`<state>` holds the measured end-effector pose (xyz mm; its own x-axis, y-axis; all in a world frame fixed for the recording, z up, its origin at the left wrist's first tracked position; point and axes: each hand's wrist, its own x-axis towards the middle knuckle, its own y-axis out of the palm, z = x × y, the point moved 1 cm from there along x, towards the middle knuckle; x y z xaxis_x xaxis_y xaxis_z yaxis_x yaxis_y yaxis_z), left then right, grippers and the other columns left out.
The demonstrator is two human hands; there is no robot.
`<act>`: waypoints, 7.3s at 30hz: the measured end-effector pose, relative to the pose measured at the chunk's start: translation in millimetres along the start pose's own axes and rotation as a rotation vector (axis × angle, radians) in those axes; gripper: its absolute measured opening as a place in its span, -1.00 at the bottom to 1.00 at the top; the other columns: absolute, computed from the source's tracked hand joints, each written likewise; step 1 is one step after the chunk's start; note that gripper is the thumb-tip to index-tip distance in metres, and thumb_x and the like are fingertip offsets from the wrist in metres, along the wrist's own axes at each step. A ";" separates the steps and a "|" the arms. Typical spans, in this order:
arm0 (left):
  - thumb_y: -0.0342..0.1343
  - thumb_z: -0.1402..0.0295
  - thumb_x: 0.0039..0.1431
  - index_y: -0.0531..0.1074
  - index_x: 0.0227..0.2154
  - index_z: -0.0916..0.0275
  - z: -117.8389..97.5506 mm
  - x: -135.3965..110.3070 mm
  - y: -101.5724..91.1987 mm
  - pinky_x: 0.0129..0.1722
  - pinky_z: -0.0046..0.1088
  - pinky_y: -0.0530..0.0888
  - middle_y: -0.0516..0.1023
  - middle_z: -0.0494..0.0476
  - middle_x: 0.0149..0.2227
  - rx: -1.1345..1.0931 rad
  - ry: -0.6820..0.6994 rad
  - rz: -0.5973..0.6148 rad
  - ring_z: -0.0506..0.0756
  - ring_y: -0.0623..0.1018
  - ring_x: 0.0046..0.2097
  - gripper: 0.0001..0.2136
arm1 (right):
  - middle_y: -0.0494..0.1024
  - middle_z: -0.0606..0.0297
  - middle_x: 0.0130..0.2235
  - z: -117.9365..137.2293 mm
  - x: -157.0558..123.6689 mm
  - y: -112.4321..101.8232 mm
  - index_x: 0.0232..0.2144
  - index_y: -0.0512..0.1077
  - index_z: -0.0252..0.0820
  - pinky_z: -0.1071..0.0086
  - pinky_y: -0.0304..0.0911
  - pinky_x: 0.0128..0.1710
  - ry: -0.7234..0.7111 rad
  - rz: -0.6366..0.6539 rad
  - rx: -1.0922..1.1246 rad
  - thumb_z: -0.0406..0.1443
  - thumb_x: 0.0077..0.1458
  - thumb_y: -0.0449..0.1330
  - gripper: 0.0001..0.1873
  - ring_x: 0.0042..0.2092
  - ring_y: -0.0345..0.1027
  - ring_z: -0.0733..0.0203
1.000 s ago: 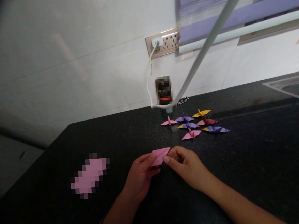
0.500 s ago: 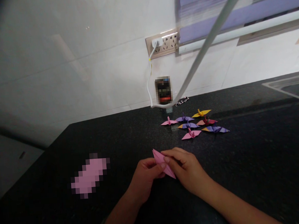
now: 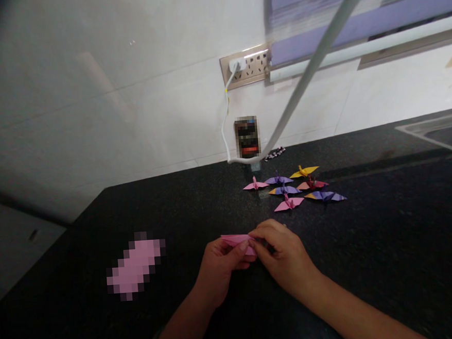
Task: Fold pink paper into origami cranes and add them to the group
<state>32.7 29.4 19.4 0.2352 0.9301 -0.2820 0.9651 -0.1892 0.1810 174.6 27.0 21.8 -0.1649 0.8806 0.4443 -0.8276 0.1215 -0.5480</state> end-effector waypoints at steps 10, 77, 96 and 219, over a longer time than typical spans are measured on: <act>0.08 0.30 -0.06 0.46 -0.35 0.36 -0.3 1.1 1.0 -0.42 -0.47 0.40 0.52 0.20 -0.40 0.044 0.009 -0.013 0.06 0.49 -0.37 -0.76 | 0.41 0.23 -0.33 -2.7 -0.9 0.0 -0.23 0.39 -0.15 0.36 0.26 -0.31 -0.111 -0.024 -0.079 -0.39 0.00 0.06 -0.75 -0.28 0.31 0.24; 0.00 0.30 0.01 0.47 -0.36 0.35 -0.2 -1.2 -2.7 -0.44 -0.51 0.36 0.49 0.13 -0.48 0.110 0.048 0.015 0.02 0.45 -0.43 -0.76 | 0.38 0.12 -0.35 4.3 -4.8 5.1 -0.34 0.41 -0.27 0.32 0.18 -0.35 -0.292 0.070 -0.370 -0.39 0.05 -0.02 -0.80 -0.31 0.19 0.17; -0.03 0.28 0.02 0.44 -0.47 0.40 0.4 0.3 -4.9 -0.51 -0.53 0.37 0.47 0.14 -0.57 0.017 -0.038 -0.022 0.00 0.45 -0.52 -0.74 | 0.37 0.17 -0.37 0.3 -2.2 -1.3 -0.23 0.36 -0.25 0.34 0.19 -0.35 -0.395 0.231 -0.289 -0.40 0.05 -0.01 -0.77 -0.32 0.22 0.21; 0.11 0.31 -0.08 0.39 -0.60 0.33 -1.9 -1.1 -2.5 -0.51 -0.55 0.27 0.38 0.00 -0.62 0.050 0.158 -0.119 -0.06 0.33 -0.54 -0.83 | 0.19 0.41 -0.60 5.4 -1.7 11.3 -0.62 0.24 -0.25 0.51 0.02 -0.57 0.375 0.284 0.364 -0.17 0.03 0.02 -0.70 -0.54 0.07 0.39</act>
<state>29.8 29.5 21.1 0.1022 0.9839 -0.1466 0.9904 -0.0869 0.1072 162.7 24.5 18.7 -0.2606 0.9654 -0.0014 -0.9206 -0.2489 -0.3010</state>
